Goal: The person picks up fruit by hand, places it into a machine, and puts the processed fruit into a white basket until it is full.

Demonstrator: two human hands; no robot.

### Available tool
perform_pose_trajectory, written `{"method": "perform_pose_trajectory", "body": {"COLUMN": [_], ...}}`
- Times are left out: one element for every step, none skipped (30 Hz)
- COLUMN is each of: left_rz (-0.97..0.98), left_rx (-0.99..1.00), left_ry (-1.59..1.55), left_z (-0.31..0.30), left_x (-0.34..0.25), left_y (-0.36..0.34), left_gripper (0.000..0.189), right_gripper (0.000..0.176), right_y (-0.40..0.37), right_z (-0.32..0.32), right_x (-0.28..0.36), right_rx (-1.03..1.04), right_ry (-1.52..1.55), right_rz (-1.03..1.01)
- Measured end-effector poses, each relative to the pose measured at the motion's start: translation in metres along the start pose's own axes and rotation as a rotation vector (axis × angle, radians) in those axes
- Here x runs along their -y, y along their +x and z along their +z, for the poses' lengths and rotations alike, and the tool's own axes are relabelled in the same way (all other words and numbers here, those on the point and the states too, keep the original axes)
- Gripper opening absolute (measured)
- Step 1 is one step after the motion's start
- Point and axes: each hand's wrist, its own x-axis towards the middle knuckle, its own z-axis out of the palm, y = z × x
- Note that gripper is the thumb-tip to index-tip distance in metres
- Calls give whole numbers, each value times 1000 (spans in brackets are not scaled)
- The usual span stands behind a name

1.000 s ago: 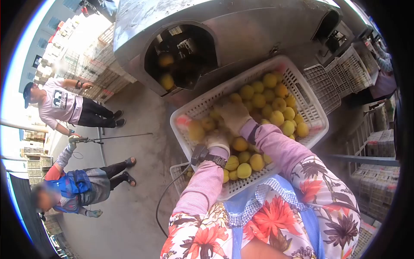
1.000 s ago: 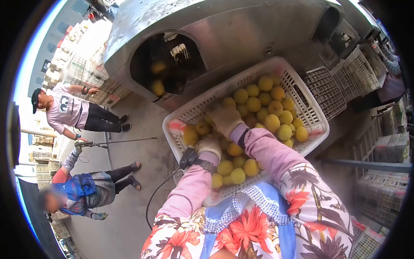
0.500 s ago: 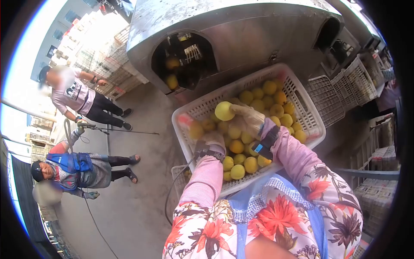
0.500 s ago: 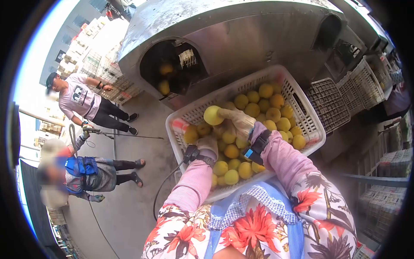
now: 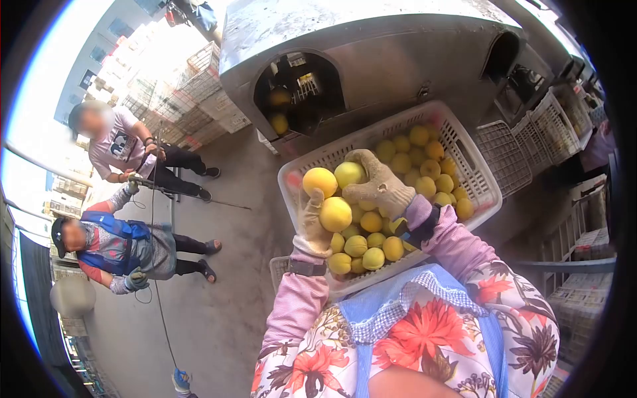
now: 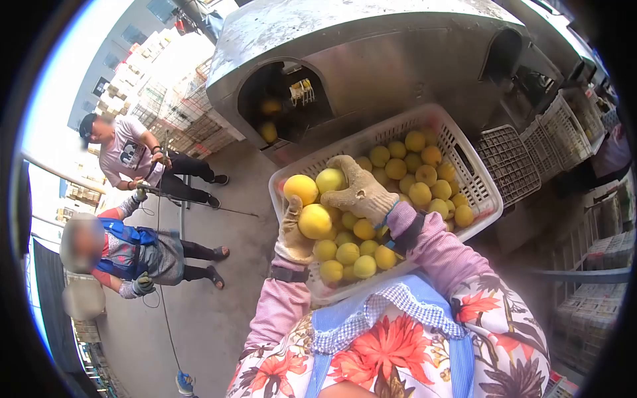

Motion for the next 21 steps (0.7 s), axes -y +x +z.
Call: {"method": "perform_pose_trajectory", "body": {"left_rz": [34, 132, 107, 76, 46, -2, 4, 9, 11, 26, 40, 52, 68, 99, 146, 191, 236, 255, 201, 154, 106], "left_rx": [-12, -32, -17, -8, 4, -14, 20, 53, 84, 83, 93, 99, 110, 107, 68, 30, -3, 32, 42, 61, 82], "left_ry": [50, 117, 74, 31, -10, -75, -78, -82, -85, -76, -65, -53, -42, 0, 52, 109, 168, 177, 129, 85, 45], "left_z": [0, 5, 5, 1, -4, -15, -21, -27, -32, -29, -28, -28, -30, -36, -39, -40, -41, -41, -44, -52, -55], "left_x": [-4, -7, -17, -26, -37, -42, -49, -55, -59, -65, -69, -73, -75, -75, -74, -73, -73, -74, -72, -71, -73], "left_y": [-2, -6, -7, -11, -12, -9, -10, -12, -14, -14, -15, -16, -14, -10, -8, -6, -3, -1, 1, 6, 6], "left_gripper": [58, 53, 52, 51, 50, 51, 52, 53, 54, 56, 57, 57, 58, 60, 59, 58, 58, 57, 56, 56, 56], "right_gripper": [64, 65, 66, 66, 67, 67, 65, 63, 60, 57, 53, 49, 47, 45, 42, 42, 43, 43, 44, 46, 48], "right_y": [1, 4, 13, 25, 38, 51, 70, 93, 113, 136, 159, 171, 182, 193, 201, 210, 219, 223, 225, 227, 226], "right_z": [8, 16, 24, 33, 41, 47, 53, 57, 58, 59, 62, 67, 68, 67, 68, 70, 70, 68, 62, 52, 47], "right_x": [10, 22, 21, 12, 11, 22, 30, 38, 41, 33, 15, 11, 8, 6, 11, 16, 23, 31, 50, 77, 94], "right_rx": [-31, -64, -91, -116, -143, -192, -263, -332, -400, -434, -460, -481, -500, -516, -530, -514, -504, -489, -379, -282, -188], "right_ry": [-116, -161, -151, -137, -123, -58, -215, -373, -530, -690, -848, -1004, -1030, -1059, -1087, -1162, -1236, -1313, -1202, -1085, -961], "right_rz": [35, 70, 36, 10, -20, -89, -131, -170, -207, -293, -377, -460, -461, -468, -474, -442, -412, -376, -230, -94, 38]}}
